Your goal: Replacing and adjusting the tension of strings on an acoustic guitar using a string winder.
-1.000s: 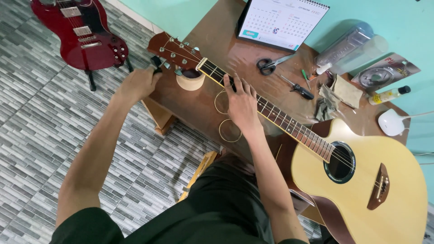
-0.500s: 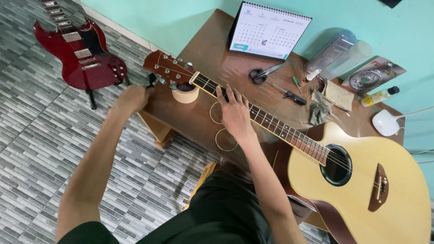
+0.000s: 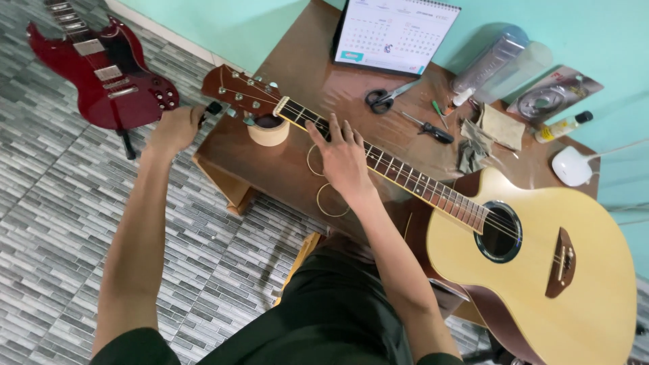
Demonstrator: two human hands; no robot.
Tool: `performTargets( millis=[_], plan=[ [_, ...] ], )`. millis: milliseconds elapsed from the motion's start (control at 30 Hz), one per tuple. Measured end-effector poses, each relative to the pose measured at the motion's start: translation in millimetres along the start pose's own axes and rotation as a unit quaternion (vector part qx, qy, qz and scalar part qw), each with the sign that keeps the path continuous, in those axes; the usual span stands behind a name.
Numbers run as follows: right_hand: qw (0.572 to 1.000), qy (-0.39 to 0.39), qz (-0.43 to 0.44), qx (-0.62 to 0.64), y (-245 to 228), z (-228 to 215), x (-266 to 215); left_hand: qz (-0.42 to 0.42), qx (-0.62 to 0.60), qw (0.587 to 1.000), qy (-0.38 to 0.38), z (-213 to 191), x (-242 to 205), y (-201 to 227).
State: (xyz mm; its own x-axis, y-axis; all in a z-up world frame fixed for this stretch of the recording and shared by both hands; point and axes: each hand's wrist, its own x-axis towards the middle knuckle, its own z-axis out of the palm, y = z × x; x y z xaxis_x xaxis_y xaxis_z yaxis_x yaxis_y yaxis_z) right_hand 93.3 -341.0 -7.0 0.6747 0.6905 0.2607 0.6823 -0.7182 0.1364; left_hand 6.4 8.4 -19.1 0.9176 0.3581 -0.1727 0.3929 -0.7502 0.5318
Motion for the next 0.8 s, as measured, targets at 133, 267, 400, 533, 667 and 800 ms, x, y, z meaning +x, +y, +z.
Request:
performTargets(
  millis=[133,267,400,533,667,800],
  plan=[
    [1.0,-0.005,0.005,-0.001,1,5,-1,-0.05,0.06,0.997,-0.004,25,0,8],
    [1.0,0.005,0.016,0.003,0,12,1,0.019,0.053,0.998,-0.016,15,-27,41],
    [1.0,0.005,0.014,-0.002,-2,8,1,0.014,0.01,1.0,-0.011,-3,-25,31],
    [1.0,0.0,0.004,-0.001,-2,8,1,0.035,0.008,0.999,0.012,-12,-4,6],
    [1.0,0.005,-0.005,0.021,-1,-3,1,-0.06,-0.03,0.997,-0.049,-34,-8,30],
    [0.99,0.122,0.057,0.039,-2,14,-18,0.112,0.202,0.971,-0.065,44,70,-23]
  ],
)
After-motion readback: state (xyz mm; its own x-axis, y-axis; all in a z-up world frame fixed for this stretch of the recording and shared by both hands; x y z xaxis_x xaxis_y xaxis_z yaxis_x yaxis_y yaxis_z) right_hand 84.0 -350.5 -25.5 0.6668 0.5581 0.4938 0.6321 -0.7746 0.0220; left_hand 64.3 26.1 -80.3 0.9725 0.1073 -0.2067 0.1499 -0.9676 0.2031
